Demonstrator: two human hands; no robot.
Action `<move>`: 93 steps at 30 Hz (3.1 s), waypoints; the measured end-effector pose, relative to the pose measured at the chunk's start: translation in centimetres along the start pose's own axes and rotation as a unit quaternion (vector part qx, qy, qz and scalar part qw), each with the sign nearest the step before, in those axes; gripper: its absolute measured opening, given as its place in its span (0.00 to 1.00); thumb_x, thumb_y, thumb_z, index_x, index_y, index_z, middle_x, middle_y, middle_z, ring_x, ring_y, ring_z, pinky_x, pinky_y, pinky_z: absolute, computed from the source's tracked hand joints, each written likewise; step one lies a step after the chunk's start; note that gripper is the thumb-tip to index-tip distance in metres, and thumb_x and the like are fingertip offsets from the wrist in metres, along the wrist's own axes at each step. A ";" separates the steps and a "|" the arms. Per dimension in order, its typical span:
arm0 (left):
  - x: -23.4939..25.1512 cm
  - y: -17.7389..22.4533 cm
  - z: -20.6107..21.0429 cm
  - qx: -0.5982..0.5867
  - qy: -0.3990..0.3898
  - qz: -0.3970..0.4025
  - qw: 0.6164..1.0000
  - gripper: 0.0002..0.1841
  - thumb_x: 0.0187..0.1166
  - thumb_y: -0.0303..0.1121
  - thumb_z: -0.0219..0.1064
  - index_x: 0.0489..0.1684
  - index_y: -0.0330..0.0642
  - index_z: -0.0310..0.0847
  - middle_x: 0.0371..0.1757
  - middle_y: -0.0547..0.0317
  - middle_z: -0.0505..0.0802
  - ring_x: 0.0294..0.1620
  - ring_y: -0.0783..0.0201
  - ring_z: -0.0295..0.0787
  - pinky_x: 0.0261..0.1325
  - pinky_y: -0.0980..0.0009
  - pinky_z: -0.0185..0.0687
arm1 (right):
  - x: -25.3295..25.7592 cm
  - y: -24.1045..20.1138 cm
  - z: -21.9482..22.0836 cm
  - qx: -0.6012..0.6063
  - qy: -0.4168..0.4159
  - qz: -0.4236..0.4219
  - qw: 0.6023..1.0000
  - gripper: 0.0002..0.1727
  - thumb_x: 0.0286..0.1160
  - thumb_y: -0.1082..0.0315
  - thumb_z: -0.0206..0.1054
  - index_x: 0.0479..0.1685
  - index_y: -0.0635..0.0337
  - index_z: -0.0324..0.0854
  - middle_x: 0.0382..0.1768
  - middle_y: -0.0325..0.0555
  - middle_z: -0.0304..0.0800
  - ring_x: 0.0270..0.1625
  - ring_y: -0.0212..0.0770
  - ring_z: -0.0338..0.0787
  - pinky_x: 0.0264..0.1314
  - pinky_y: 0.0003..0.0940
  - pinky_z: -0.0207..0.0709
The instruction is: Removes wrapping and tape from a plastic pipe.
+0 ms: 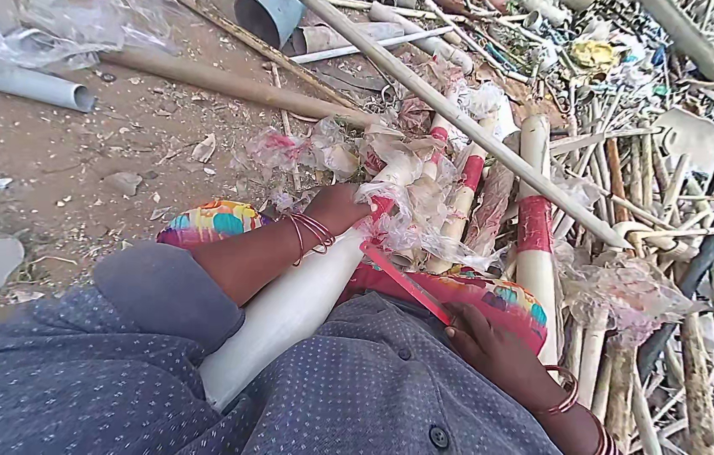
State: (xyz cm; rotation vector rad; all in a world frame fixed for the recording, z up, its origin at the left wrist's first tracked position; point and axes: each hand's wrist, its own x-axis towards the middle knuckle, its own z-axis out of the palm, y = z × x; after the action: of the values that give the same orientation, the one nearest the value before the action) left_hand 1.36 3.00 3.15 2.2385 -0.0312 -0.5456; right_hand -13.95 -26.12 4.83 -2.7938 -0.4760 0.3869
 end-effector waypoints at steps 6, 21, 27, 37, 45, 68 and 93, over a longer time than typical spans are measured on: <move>0.4 -0.1 0.3 0.008 0.027 0.034 0.999 0.21 0.86 0.40 0.65 0.60 0.27 0.82 0.49 0.33 0.91 0.54 0.39 0.88 0.62 0.38 0.75 | 3.1 1.2 -0.8 -0.038 0.053 -0.059 0.996 0.24 0.83 0.58 0.56 0.67 0.64 0.85 0.52 0.63 0.92 0.41 0.64 0.95 0.32 0.59 0.85; 0.8 -2.0 2.1 0.100 0.146 0.186 0.967 0.14 0.77 0.32 0.70 0.37 0.22 0.83 0.38 0.33 0.90 0.40 0.42 0.89 0.46 0.45 0.80 | 9.8 -1.0 -3.3 -0.019 -0.152 -0.012 0.988 0.21 0.93 0.62 0.54 0.73 0.65 0.79 0.60 0.67 0.88 0.55 0.67 0.92 0.55 0.61 0.84; 1.2 -2.3 2.6 0.131 0.158 0.248 0.947 0.08 0.73 0.24 0.69 0.35 0.23 0.85 0.39 0.33 0.92 0.41 0.41 0.92 0.47 0.45 0.84 | 10.2 -1.8 -2.9 -0.016 -0.151 0.006 0.988 0.21 0.93 0.61 0.54 0.73 0.64 0.80 0.59 0.65 0.87 0.53 0.65 0.92 0.51 0.59 0.83; 0.8 -1.7 3.2 0.162 0.155 0.231 0.947 0.08 0.74 0.22 0.67 0.35 0.21 0.85 0.41 0.30 0.91 0.44 0.37 0.91 0.49 0.42 0.83 | 9.7 -2.8 -1.5 0.025 -0.171 0.054 0.983 0.24 0.95 0.60 0.51 0.78 0.66 0.74 0.65 0.66 0.83 0.57 0.63 0.91 0.56 0.57 0.82; 0.9 -1.5 3.3 0.087 0.185 0.144 0.968 0.14 0.80 0.30 0.67 0.43 0.21 0.85 0.44 0.34 0.91 0.46 0.48 0.89 0.55 0.50 0.80 | 9.9 -2.3 -1.4 0.043 -0.233 0.065 0.969 0.25 0.96 0.59 0.48 0.82 0.64 0.69 0.71 0.66 0.79 0.64 0.64 0.87 0.64 0.58 0.79; 0.5 -0.7 2.6 0.114 0.136 0.127 0.976 0.14 0.81 0.31 0.68 0.36 0.22 0.83 0.40 0.33 0.90 0.44 0.40 0.89 0.50 0.42 0.79 | 8.4 -2.2 -0.6 0.059 -0.147 0.044 0.986 0.26 0.92 0.63 0.55 0.83 0.66 0.71 0.67 0.70 0.83 0.63 0.68 0.88 0.63 0.61 0.79; 0.3 -1.0 4.3 0.118 0.147 0.278 0.942 0.08 0.67 0.21 0.69 0.38 0.24 0.87 0.40 0.35 0.93 0.41 0.41 0.94 0.44 0.45 0.87 | 12.7 -3.5 1.6 0.116 -0.068 0.001 0.991 0.21 0.90 0.63 0.58 0.71 0.69 0.81 0.60 0.68 0.87 0.55 0.65 0.92 0.56 0.58 0.83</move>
State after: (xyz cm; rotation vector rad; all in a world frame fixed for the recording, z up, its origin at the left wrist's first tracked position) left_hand -0.21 0.46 -0.16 2.3739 -0.5836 0.1082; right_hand -3.84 -18.05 1.73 -2.5536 -0.4277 0.5953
